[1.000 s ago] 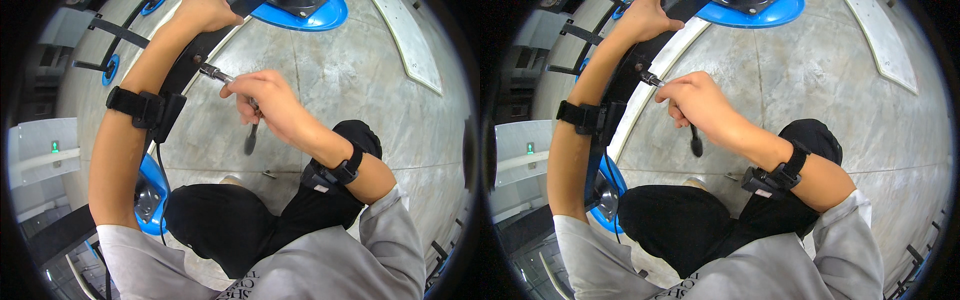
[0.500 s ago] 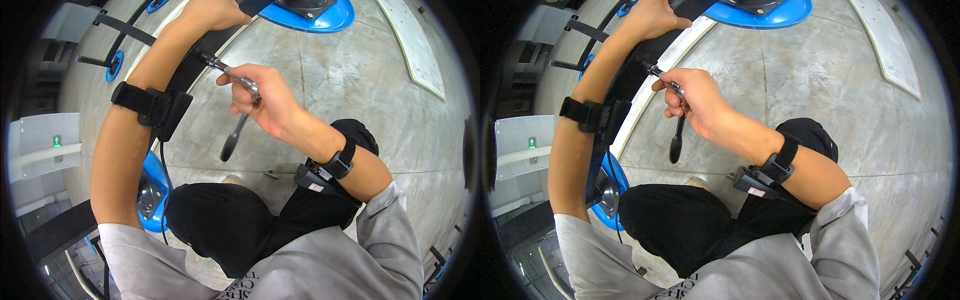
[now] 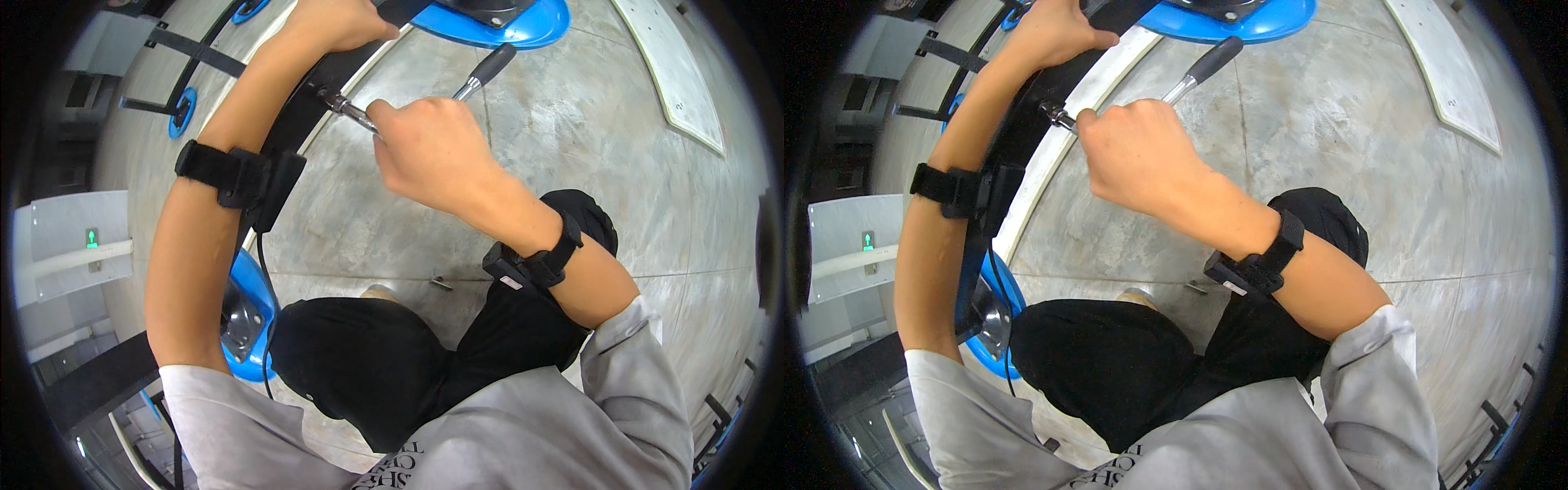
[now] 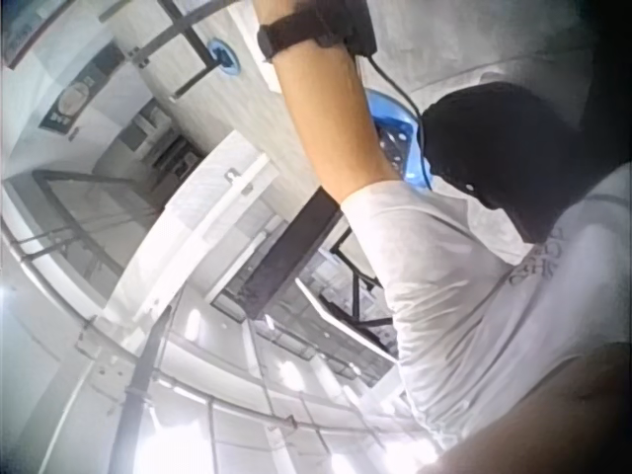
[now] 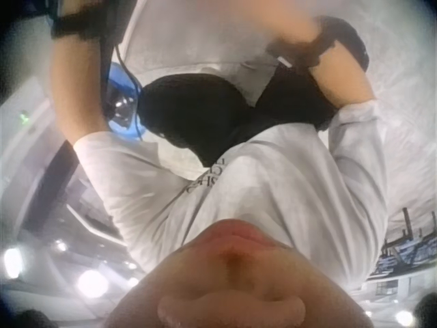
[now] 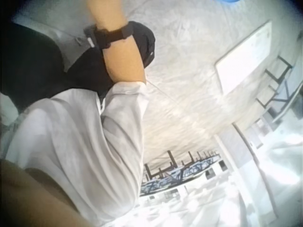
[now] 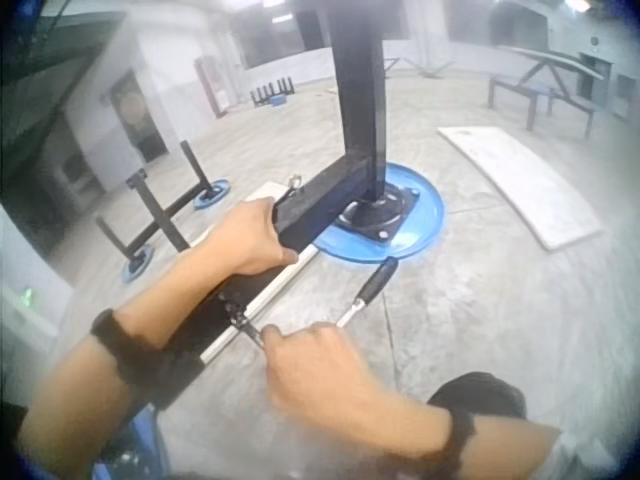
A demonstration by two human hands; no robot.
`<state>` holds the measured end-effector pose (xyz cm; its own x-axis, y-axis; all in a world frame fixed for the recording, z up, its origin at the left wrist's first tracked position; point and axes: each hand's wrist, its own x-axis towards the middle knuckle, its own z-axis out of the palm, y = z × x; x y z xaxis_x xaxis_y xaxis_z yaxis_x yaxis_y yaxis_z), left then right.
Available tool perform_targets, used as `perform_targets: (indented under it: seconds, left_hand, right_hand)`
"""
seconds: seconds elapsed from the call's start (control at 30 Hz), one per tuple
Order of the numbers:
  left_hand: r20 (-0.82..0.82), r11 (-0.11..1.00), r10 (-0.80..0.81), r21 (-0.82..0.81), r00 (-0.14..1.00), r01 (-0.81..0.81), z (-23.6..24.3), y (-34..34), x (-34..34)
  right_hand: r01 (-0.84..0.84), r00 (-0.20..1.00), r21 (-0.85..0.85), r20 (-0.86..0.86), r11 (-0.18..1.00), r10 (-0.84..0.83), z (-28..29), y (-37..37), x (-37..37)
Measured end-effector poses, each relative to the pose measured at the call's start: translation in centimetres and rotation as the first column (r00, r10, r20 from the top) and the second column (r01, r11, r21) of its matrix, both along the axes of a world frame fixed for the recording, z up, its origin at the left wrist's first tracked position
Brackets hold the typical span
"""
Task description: The person uses a socket wrench to tighten bolts on a metal table frame and later uses a screwdriver to adjust another part of the frame.
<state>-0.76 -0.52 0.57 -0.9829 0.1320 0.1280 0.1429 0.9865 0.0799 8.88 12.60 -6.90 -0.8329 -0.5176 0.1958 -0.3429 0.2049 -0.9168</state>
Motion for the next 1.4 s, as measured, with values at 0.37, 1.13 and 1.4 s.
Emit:
perform_targets:
  seconds: [0.37, 1.13, 1.4]
  left_hand:
    - [-0.019, 1.000, 0.013, -0.016, 1.000, -0.013, 0.0, 0.0, 0.2]
    - [-0.034, 0.998, -0.051, 0.020, 0.998, 0.051, 0.2, 0.2, 0.3]
    - [-0.019, 1.000, 0.020, -0.009, 1.000, -0.020, -0.1, 0.3, 0.0]
  right_hand:
    - [0.213, 0.503, -0.513, 0.787, 0.832, 0.357, 0.8, 0.1, 1.3]
    - [0.092, 0.983, 0.081, -0.163, 0.992, -0.078, -0.8, -1.6, 0.5]
    - [-0.021, 0.997, -0.009, 0.076, 1.000, 0.022, 0.6, 0.3, 0.2]
